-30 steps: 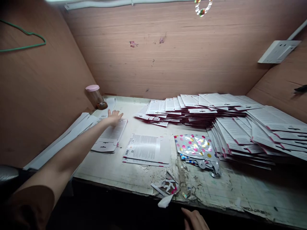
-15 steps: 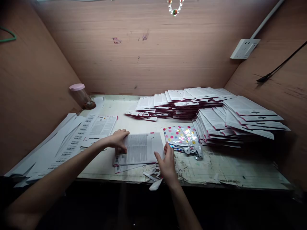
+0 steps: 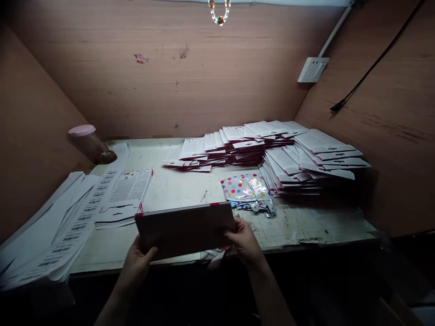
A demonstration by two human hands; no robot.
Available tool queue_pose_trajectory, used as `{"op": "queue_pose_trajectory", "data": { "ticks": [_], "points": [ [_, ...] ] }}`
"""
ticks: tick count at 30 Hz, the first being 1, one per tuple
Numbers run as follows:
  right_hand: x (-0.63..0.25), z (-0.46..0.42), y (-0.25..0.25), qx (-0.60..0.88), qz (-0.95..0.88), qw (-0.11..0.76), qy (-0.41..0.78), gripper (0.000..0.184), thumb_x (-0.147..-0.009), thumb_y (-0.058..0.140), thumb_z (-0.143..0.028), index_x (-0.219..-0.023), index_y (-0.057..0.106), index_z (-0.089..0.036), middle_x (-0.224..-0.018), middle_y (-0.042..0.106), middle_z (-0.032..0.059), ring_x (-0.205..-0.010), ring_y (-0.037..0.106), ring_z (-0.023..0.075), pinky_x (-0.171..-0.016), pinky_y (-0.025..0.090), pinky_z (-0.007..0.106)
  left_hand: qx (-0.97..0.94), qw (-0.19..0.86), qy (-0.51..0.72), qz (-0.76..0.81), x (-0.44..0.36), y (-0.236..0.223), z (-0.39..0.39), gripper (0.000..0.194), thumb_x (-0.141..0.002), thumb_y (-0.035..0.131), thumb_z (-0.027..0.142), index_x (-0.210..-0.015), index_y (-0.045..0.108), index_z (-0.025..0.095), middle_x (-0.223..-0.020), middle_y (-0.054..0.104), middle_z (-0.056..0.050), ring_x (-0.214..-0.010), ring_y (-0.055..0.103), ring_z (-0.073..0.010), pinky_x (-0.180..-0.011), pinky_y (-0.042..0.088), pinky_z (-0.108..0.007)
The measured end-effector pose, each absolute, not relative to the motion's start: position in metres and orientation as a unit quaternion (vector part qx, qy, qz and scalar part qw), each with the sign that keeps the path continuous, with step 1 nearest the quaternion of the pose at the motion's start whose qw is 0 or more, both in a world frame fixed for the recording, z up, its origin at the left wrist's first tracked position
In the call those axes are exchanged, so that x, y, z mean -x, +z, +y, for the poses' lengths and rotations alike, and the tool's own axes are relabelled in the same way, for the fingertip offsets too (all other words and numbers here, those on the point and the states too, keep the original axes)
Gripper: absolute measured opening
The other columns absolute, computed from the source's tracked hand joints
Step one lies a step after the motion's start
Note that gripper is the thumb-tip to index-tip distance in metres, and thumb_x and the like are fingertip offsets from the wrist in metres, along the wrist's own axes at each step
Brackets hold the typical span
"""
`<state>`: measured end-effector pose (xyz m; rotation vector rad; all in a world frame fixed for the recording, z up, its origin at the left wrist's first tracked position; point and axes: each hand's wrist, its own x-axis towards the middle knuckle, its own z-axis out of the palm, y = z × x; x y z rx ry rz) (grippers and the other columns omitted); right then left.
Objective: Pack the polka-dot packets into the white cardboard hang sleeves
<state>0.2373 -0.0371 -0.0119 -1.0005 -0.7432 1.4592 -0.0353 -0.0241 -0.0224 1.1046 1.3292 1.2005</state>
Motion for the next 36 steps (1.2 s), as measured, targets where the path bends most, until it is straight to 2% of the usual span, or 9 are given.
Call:
{"op": "queue_pose_trajectory", "data": {
  "ticks": [9, 15, 17, 19, 22, 26, 29, 33, 36],
  "points": [
    [-0.233, -0.085, 0.018, 0.357, -0.256, 0.481, 0.758, 0.028, -0.073, 0.079, -0.030, -0.096, 0.072, -0.016, -0.085, 0.073, 0.0055, -0.078, 0.068, 0.0167, -0.072, 0.052, 0.025, -0.408, 0.564, 0.467, 0.546, 0.036, 0.020, -0.063, 0.067, -0.068, 0.080, 0.037, -0.127, 0.053, 0.019, -0.111, 0.071, -0.010, -0.105, 0.067, -0.0283, -0.086, 0.057, -0.035],
    [-0.230, -0.100, 0.021, 0.399, -0.309, 0.486, 0.713, 0.050, -0.068, 0.080, -0.046, -0.104, 0.062, -0.018, -0.091, 0.069, 0.0062, -0.085, 0.065, 0.0222, -0.079, 0.050, 0.033, -0.373, 0.594, 0.468, 0.538, 0.033, 0.016, -0.073, 0.068, -0.068, 0.081, 0.037, -0.127, 0.054, 0.019, -0.104, 0.074, -0.008, -0.099, 0.069, -0.0258, -0.083, 0.057, -0.030],
    [-0.228, -0.101, 0.022, 0.482, -0.375, 0.508, 0.607, 0.065, -0.060, 0.086, -0.044, -0.111, 0.053, -0.021, -0.095, 0.065, 0.0046, -0.086, 0.063, 0.0228, -0.077, 0.049, 0.034, -0.369, 0.578, 0.488, 0.541, 0.033, 0.018, -0.077, 0.069, -0.069, 0.081, 0.037, -0.129, 0.053, 0.020, -0.105, 0.073, -0.007, -0.100, 0.069, -0.0241, -0.085, 0.055, -0.027],
    [-0.223, -0.102, 0.021, 0.576, -0.443, 0.556, 0.403, 0.072, -0.055, 0.089, -0.038, -0.111, 0.045, -0.025, -0.099, 0.057, 0.0027, -0.089, 0.058, 0.0216, -0.078, 0.048, 0.035, -0.369, 0.558, 0.504, 0.546, 0.033, 0.019, -0.082, 0.068, -0.070, 0.080, 0.036, -0.130, 0.052, 0.020, -0.107, 0.073, -0.006, -0.102, 0.068, -0.0226, -0.087, 0.055, -0.026],
    [-0.215, -0.103, 0.017, 0.622, -0.542, 0.560, 0.069, 0.052, -0.064, 0.085, -0.032, -0.098, 0.047, -0.024, -0.098, 0.047, 0.0031, -0.092, 0.050, 0.0216, -0.083, 0.044, 0.039, -0.376, 0.541, 0.512, 0.551, 0.035, 0.018, -0.086, 0.071, -0.070, 0.081, 0.035, -0.132, 0.050, 0.021, -0.107, 0.073, -0.006, -0.100, 0.069, -0.0233, -0.086, 0.056, -0.028],
    [-0.206, -0.102, 0.015, 0.603, -0.643, 0.460, -0.105, 0.016, -0.080, 0.069, -0.017, -0.089, 0.056, -0.021, -0.084, 0.053, 0.0038, -0.082, 0.050, 0.0211, -0.079, 0.038, 0.040, -0.388, 0.535, 0.508, 0.553, 0.040, 0.014, -0.090, 0.069, -0.072, 0.079, 0.034, -0.133, 0.049, 0.021, -0.110, 0.073, -0.006, -0.102, 0.068, -0.0240, -0.089, 0.056, -0.031],
    [-0.204, -0.100, 0.016, 0.575, -0.665, 0.471, -0.074, 0.009, -0.085, 0.060, -0.012, -0.086, 0.057, -0.021, -0.077, 0.055, 0.0031, -0.075, 0.050, 0.0187, -0.074, 0.040, 0.037, -0.399, 0.508, 0.506, 0.571, 0.041, 0.014, -0.093, 0.065, -0.073, 0.078, 0.035, -0.131, 0.051, 0.022, -0.109, 0.073, -0.005, -0.103, 0.068, -0.0239, -0.089, 0.056, -0.030],
    [-0.214, -0.102, 0.020, 0.552, -0.640, 0.510, 0.162, 0.014, -0.092, 0.051, -0.014, -0.080, 0.055, -0.020, -0.077, 0.051, 0.0026, -0.071, 0.051, 0.0157, -0.063, 0.043, 0.029, -0.426, 0.472, 0.497, 0.590, 0.038, 0.017, -0.093, 0.061, -0.073, 0.078, 0.038, -0.127, 0.054, 0.021, -0.107, 0.074, -0.005, -0.101, 0.069, -0.0244, -0.089, 0.056, -0.031],
    [-0.226, -0.106, 0.021, 0.527, -0.669, 0.507, 0.136, 0.012, -0.090, 0.054, -0.010, -0.088, 0.060, -0.020, -0.079, 0.054, 0.0026, -0.074, 0.051, 0.0156, -0.067, 0.044, 0.029, -0.437, 0.442, 0.480, 0.619, 0.033, 0.021, -0.094, 0.060, -0.071, 0.078, 0.041, -0.123, 0.057, 0.020, -0.102, 0.075, -0.005, -0.099, 0.070, -0.0254, -0.086, 0.057, -0.031]
  ]
}}
